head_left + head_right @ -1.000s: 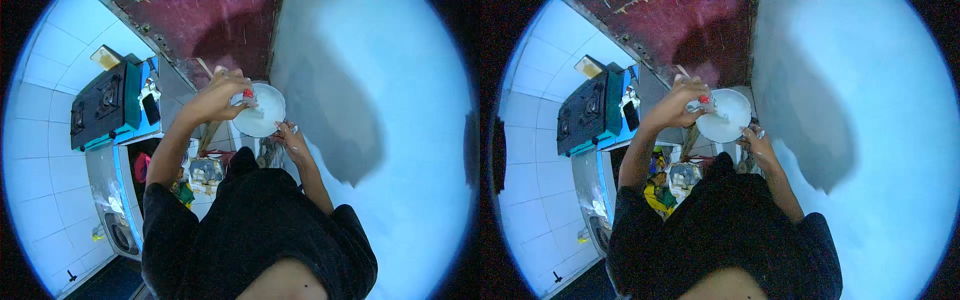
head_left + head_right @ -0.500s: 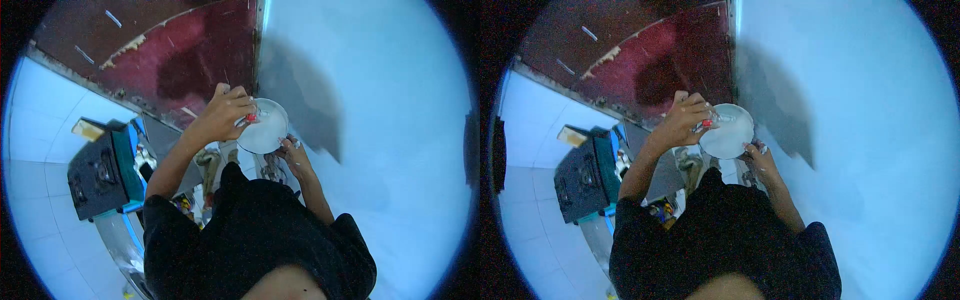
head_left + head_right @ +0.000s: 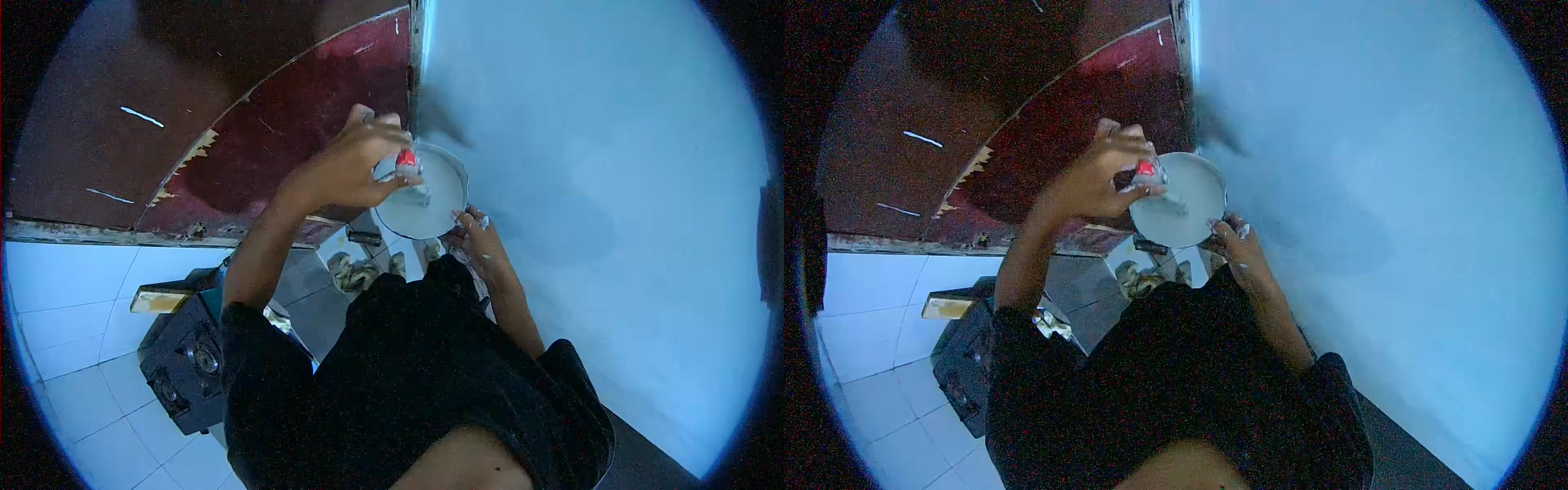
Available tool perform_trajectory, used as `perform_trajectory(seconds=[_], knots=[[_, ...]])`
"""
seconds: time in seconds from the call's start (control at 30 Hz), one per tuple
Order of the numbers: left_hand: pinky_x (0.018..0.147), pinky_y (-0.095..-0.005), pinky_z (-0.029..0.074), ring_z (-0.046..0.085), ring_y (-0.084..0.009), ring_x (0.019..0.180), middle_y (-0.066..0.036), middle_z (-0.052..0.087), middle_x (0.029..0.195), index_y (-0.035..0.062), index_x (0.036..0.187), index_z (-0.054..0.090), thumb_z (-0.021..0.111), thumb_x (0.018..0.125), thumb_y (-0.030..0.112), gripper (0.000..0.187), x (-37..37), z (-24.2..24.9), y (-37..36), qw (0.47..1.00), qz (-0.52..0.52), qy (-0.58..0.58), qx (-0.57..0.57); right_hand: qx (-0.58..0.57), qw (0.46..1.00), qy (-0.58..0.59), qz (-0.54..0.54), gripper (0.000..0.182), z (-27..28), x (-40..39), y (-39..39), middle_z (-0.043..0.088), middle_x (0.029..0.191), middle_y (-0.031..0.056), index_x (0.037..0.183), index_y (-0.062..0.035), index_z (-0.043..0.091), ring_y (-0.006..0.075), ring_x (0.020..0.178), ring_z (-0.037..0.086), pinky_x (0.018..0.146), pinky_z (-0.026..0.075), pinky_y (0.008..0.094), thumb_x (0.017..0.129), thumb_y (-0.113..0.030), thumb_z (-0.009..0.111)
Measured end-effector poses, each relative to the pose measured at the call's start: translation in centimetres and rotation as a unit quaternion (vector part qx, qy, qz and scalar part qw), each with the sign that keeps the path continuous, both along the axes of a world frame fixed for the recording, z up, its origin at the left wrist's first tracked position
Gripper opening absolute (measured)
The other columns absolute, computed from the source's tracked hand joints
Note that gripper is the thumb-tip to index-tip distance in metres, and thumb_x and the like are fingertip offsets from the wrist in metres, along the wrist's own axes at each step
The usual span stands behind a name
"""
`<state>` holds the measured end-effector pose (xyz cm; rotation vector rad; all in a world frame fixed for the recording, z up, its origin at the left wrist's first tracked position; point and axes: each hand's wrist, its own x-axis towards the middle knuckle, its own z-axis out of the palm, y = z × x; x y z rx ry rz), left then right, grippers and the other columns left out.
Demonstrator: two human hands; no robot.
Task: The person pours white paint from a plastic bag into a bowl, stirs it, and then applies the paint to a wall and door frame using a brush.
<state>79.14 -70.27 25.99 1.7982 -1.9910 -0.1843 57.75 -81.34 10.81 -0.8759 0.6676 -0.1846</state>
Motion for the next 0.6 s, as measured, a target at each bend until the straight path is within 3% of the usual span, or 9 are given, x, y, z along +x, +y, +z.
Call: perform_trajectory(seconds=[0.1,0.3,0.43,0.47,0.6], knots=[[0.082,-0.04,0.03,0.052,-0.0224,0.084,-0.009,0.061,0.082,0.0038,0.083,0.065,0.067,0.076,0.024,0.021,0.3,1.1,-1.1,1.0,-0.004,-0.013,0.002,-0.004,1.0,-0.005,-0.005,0.05,0.8,0.3,-0.1,0.056,0.105,0.0155,0.121,0.0066,0.041,0.0242,0.088,0.057,0.08,0.047,0.038,0.086,-0.024,0.058],[0.078,-0.0378,0.03,0.052,-0.0172,0.089,0.0,0.063,0.091,0.0095,0.085,0.066,0.072,0.068,0.018,0.02,1.2,0.1,-2.5,0.985,-0.034,-0.107,-0.131,-0.01,1.0,0.01,-0.015,0.049,2.0,2.0,-1.5,0.055,0.108,0.0141,0.121,0.0055,0.041,0.0241,0.092,0.057,0.079,0.047,0.0378,0.086,-0.024,0.058],[0.079,-0.0379,0.03,0.05,-0.0168,0.095,0.002,0.063,0.096,0.0129,0.087,0.067,0.072,0.069,0.018,0.019,1.8,-0.7,-3.5,0.992,-0.05,-0.076,-0.093,-0.001,1.0,-0.006,-0.004,0.045,3.1,2.7,-2.3,0.056,0.107,0.0135,0.12,0.0053,0.042,0.0245,0.093,0.057,0.079,0.047,0.0376,0.087,-0.022,0.057],[0.08,-0.0381,0.03,0.05,-0.0169,0.095,0.003,0.064,0.096,0.0142,0.086,0.067,0.072,0.07,0.019,0.018,2.0,-1.2,-3.7,0.995,-0.044,-0.047,-0.08,0.004,1.0,-0.013,-0.004,0.042,2.2,2.9,-3.0,0.056,0.106,0.018,0.115,0.009,0.043,0.0248,0.092,0.06,0.081,0.05,0.0384,0.087,-0.018,0.057],[0.08,-0.0388,0.029,0.049,-0.0172,0.093,0.0,0.064,0.094,0.0118,0.087,0.067,0.071,0.072,0.021,0.018,1.9,-1.0,-4.4,0.997,-0.065,-0.007,-0.038,-0.005,1.0,-0.028,0.009,0.043,1.8,3.1,-4.3,0.056,0.105,0.0182,0.115,0.0094,0.043,0.0249,0.091,0.06,0.08,0.05,0.0381,0.087,-0.018,0.058]])
